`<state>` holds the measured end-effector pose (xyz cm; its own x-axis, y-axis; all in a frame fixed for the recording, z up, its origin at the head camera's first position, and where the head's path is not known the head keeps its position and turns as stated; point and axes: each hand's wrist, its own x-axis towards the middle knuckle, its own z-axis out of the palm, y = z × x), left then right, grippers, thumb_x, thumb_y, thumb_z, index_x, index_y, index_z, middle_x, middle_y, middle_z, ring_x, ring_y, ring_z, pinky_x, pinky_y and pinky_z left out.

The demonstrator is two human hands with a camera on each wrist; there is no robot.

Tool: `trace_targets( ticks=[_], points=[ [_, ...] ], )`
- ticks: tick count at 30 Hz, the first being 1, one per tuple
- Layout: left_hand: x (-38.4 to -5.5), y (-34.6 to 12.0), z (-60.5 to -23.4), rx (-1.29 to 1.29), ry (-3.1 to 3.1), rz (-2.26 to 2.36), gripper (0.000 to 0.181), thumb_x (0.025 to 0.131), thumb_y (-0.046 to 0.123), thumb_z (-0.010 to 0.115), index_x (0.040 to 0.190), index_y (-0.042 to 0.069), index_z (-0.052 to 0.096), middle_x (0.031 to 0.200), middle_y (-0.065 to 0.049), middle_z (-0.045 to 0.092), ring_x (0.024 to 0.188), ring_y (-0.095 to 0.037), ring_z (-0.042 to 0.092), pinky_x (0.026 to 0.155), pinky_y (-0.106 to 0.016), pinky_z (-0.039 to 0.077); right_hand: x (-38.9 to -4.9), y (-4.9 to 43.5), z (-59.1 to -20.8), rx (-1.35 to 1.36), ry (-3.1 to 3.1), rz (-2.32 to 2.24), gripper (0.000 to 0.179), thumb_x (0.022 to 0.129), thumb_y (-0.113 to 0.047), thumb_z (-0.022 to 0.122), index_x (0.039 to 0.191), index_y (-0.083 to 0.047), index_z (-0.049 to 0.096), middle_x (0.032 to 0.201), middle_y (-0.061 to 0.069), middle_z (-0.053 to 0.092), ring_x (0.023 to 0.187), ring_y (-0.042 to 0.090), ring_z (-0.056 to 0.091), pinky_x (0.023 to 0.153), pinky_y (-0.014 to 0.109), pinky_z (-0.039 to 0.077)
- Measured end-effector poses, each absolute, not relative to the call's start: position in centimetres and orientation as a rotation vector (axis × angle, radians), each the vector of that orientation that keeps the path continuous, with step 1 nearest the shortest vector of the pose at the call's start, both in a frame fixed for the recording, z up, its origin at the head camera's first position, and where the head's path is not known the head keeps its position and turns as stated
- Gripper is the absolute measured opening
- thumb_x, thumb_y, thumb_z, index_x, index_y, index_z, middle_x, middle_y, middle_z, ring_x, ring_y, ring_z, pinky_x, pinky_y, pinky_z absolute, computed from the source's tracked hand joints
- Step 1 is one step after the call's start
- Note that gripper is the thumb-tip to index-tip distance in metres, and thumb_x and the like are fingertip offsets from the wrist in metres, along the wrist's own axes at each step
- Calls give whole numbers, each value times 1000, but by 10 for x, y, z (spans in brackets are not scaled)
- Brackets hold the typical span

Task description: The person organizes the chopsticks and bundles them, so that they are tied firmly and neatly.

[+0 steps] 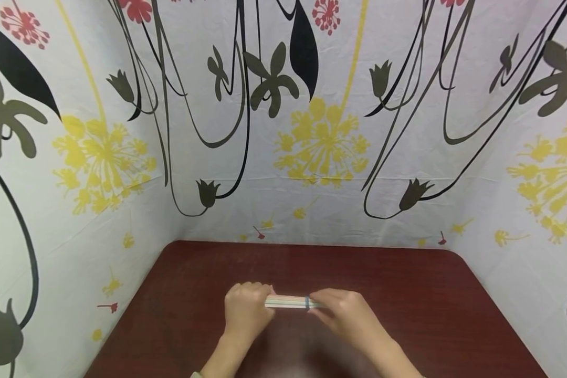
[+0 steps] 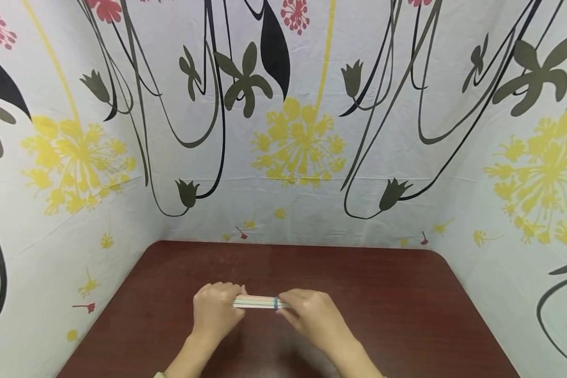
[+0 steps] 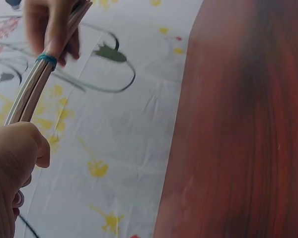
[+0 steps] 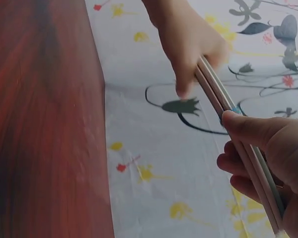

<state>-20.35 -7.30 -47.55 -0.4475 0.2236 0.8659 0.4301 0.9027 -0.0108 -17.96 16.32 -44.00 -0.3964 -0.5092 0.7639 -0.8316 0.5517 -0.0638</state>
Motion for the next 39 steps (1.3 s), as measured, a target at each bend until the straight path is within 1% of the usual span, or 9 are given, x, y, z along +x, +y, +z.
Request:
trace_targets(
  ticks=[6,9,13,16,20,24,29,33,39],
  points=[
    [-202,-61,-475,-497,-2047,-227,20,65,13,71,52,18,57,46,7,47,39,-11,37,43,-26,28,-178,150,-442,1105,-2055,616,32,68,-17,90,92,-10,71,88,-5,73,73,5,68,67,18,54],
    [-201,-61,-476,-498,-2047,-225,20,64,13,72,52,18,57,47,7,48,39,-11,38,43,-26,29,-178,150,-444,1115,-2076,645,34,68,-17,90,95,-9,72,90,-3,74,75,6,69,69,19,54],
    [-202,-65,-477,-489,-2038,-245,23,64,12,70,50,17,52,46,6,46,39,-13,37,43,-28,29,-179,156,-445,1100,-2087,669,38,65,-14,91,99,-8,74,92,0,75,79,11,73,72,21,56],
    [-203,-66,-478,-483,-2041,-244,23,64,11,68,50,17,51,46,5,46,39,-13,38,43,-28,29,-179,158,-445,1113,-2077,670,35,67,-11,89,97,-9,73,91,-2,75,77,9,72,71,19,55],
    [-203,-63,-479,-504,-2053,-236,19,64,12,71,52,17,57,47,6,49,40,-13,41,44,-27,29,-180,153,-446,1163,-2068,639,32,72,-11,87,100,-10,72,94,-3,74,81,8,71,74,20,55],
    [-202,-61,-481,-518,-2064,-229,23,61,12,74,50,18,55,46,7,48,39,-11,38,43,-25,27,-180,151,-450,1190,-2077,632,35,73,-10,86,105,-10,72,98,-2,74,85,10,72,77,21,55],
    [-201,-65,-479,-503,-2066,-232,23,59,11,73,50,18,53,46,7,46,39,-11,37,43,-26,28,-181,157,-451,1155,-2101,658,44,69,-13,90,110,-8,73,102,1,75,86,13,74,77,22,56],
    [-202,-69,-478,-481,-2066,-249,24,61,11,72,50,18,52,46,6,45,39,-13,39,43,-27,29,-183,165,-451,1122,-2107,675,43,68,-11,90,108,-7,74,99,0,75,83,11,73,74,21,56],
    [-208,-72,-482,-494,-2072,-251,24,63,11,71,50,18,52,46,6,45,39,-13,37,43,-27,28,-188,170,-455,1147,-2107,682,36,71,-8,88,104,-8,75,96,-2,75,81,8,72,73,20,55]
  ],
)
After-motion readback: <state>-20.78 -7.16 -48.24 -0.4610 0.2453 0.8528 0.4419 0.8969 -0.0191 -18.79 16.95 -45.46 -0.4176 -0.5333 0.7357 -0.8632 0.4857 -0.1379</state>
